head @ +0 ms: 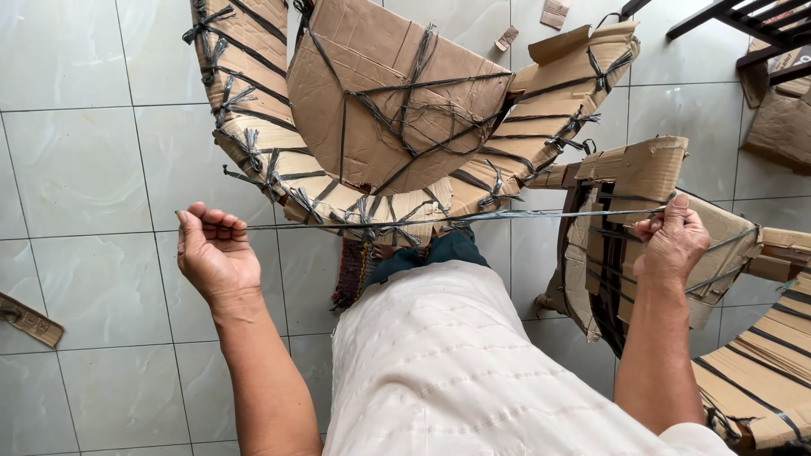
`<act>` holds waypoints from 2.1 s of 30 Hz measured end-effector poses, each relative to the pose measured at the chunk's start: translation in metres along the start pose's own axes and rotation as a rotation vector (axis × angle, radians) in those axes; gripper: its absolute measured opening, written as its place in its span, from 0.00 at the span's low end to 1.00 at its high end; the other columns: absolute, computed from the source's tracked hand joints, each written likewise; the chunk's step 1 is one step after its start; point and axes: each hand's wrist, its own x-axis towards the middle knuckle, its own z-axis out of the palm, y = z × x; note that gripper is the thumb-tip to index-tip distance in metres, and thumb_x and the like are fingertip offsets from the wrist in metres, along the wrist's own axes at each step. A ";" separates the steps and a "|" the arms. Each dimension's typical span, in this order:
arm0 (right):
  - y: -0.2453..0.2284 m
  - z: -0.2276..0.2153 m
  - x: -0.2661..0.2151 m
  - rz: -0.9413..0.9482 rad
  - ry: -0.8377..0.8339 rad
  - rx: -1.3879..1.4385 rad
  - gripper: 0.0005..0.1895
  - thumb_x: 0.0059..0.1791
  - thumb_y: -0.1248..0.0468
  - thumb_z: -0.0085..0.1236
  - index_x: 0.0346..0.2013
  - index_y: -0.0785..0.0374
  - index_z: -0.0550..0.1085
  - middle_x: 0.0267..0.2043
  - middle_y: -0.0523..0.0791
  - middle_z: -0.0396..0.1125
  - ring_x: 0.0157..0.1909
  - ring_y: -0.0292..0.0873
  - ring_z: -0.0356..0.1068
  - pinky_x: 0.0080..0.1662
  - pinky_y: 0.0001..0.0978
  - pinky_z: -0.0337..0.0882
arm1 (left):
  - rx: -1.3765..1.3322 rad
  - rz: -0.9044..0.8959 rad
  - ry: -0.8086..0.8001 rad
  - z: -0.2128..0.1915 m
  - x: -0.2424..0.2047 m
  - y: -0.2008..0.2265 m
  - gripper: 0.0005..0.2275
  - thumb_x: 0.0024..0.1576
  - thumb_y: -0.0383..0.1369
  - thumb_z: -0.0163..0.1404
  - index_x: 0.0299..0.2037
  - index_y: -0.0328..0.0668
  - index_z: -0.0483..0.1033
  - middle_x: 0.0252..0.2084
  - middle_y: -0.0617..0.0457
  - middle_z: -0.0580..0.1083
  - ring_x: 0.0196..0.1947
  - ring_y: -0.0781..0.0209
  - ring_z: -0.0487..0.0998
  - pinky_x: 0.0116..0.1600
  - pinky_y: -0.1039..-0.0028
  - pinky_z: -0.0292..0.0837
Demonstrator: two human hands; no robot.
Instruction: Wrapping cardboard around wooden chair frames and securing them with plastic ties
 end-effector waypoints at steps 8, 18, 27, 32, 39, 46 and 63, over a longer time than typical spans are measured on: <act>-0.062 0.028 -0.068 -0.568 -0.194 -0.657 0.07 0.60 0.66 0.57 0.50 0.66 0.70 0.53 0.52 0.64 0.52 0.51 0.66 0.51 0.42 0.71 | 0.227 0.084 -0.407 0.035 -0.074 -0.011 0.09 0.66 0.37 0.48 0.41 0.40 0.77 0.31 0.49 0.78 0.28 0.58 0.79 0.35 0.73 0.79; -0.042 0.125 -0.231 -0.225 -1.134 0.144 0.11 0.55 0.69 0.50 0.46 0.75 0.76 0.27 0.49 0.69 0.31 0.41 0.71 0.38 0.39 0.79 | 0.516 0.285 -1.100 0.108 -0.189 -0.072 0.05 0.63 0.31 0.54 0.41 0.44 0.85 0.54 0.44 0.77 0.60 0.50 0.77 0.68 0.55 0.68; -0.017 0.051 -0.159 0.152 -0.984 0.125 0.11 0.54 0.70 0.50 0.41 0.80 0.76 0.13 0.39 0.53 0.18 0.27 0.49 0.23 0.17 0.50 | 0.764 0.137 -0.921 0.094 -0.120 -0.104 0.07 0.62 0.33 0.56 0.37 0.42 0.85 0.48 0.45 0.79 0.53 0.54 0.78 0.63 0.58 0.68; 0.020 0.004 -0.109 0.392 -0.836 -0.026 0.11 0.55 0.68 0.50 0.41 0.75 0.76 0.15 0.37 0.50 0.17 0.28 0.47 0.22 0.19 0.50 | 0.904 -0.086 -0.902 0.098 -0.104 -0.153 0.09 0.64 0.39 0.55 0.43 0.45 0.85 0.44 0.49 0.82 0.50 0.60 0.81 0.59 0.64 0.71; 0.123 -0.065 -0.064 0.591 -0.516 -0.534 0.10 0.56 0.65 0.50 0.39 0.70 0.75 0.15 0.41 0.54 0.15 0.33 0.52 0.20 0.22 0.49 | 0.877 -0.175 -0.694 0.132 -0.062 -0.174 0.08 0.65 0.36 0.53 0.47 0.42 0.83 0.43 0.49 0.81 0.48 0.69 0.75 0.59 0.70 0.71; 0.262 -0.050 -0.008 0.588 -0.353 -0.776 0.10 0.54 0.59 0.56 0.36 0.60 0.80 0.19 0.49 0.65 0.20 0.40 0.60 0.24 0.30 0.56 | 0.924 -0.251 -0.638 0.145 -0.023 -0.215 0.10 0.65 0.35 0.54 0.49 0.40 0.82 0.43 0.49 0.81 0.48 0.70 0.75 0.60 0.71 0.72; 0.326 0.142 0.070 0.515 -1.054 -0.839 0.07 0.54 0.55 0.57 0.33 0.51 0.73 0.27 0.45 0.65 0.31 0.48 0.62 0.35 0.46 0.62 | 1.701 -0.559 -0.896 0.187 0.038 -0.403 0.23 0.58 0.52 0.46 0.52 0.46 0.82 0.50 0.45 0.80 0.58 0.39 0.77 0.63 0.49 0.69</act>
